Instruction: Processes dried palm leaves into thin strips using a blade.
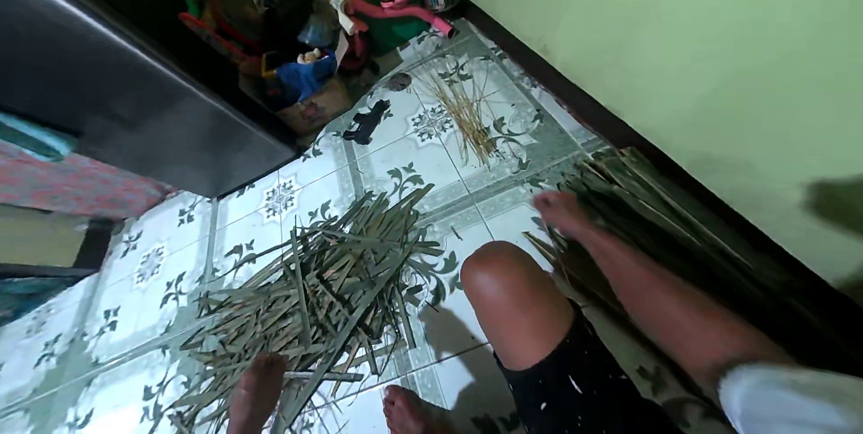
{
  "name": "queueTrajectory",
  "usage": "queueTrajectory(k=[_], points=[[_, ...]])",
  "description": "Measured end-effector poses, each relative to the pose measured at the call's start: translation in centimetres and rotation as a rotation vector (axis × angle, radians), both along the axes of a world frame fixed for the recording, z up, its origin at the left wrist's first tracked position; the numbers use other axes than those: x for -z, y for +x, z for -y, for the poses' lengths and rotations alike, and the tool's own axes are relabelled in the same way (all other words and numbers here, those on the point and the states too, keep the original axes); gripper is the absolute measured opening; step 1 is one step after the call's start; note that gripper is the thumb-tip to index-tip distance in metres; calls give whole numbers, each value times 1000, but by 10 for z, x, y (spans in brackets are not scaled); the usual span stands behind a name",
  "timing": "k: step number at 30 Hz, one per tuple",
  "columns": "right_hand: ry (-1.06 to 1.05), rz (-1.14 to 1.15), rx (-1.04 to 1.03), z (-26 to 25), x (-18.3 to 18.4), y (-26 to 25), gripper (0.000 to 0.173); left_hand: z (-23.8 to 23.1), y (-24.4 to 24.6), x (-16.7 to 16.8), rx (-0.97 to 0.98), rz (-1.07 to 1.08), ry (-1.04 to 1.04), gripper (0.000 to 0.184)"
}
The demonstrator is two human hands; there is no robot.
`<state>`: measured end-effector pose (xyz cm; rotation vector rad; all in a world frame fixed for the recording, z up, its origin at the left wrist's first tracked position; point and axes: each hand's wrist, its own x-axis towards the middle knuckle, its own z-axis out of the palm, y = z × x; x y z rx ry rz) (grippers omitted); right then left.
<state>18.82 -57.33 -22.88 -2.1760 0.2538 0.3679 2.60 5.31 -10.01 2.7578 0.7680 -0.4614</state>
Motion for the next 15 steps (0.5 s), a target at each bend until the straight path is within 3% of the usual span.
queueTrajectory(k=[4,7,9,11,12,13,15], points=[[-26,153,63,18,-58,122,49,2,3,4,-4,-64,-55,39],[-54,177,41,16,-74,138,42,7,1,6,-38,-43,-184,42],[-57,98,-47,6,-36,112,36,11,1,7,-90,-30,-252,46],[-57,51,-167,-6,55,48,38,6,-1,9,-109,-67,-228,49],[-60,147,-203,-18,91,-4,42,3,-2,10,-93,-102,-200,47],[-50,364,-178,-38,101,-63,46,-1,-3,11,-76,-142,-171,45],[-191,-428,-307,-114,-132,-133,43,-5,-7,12,-60,-184,-189,36]])
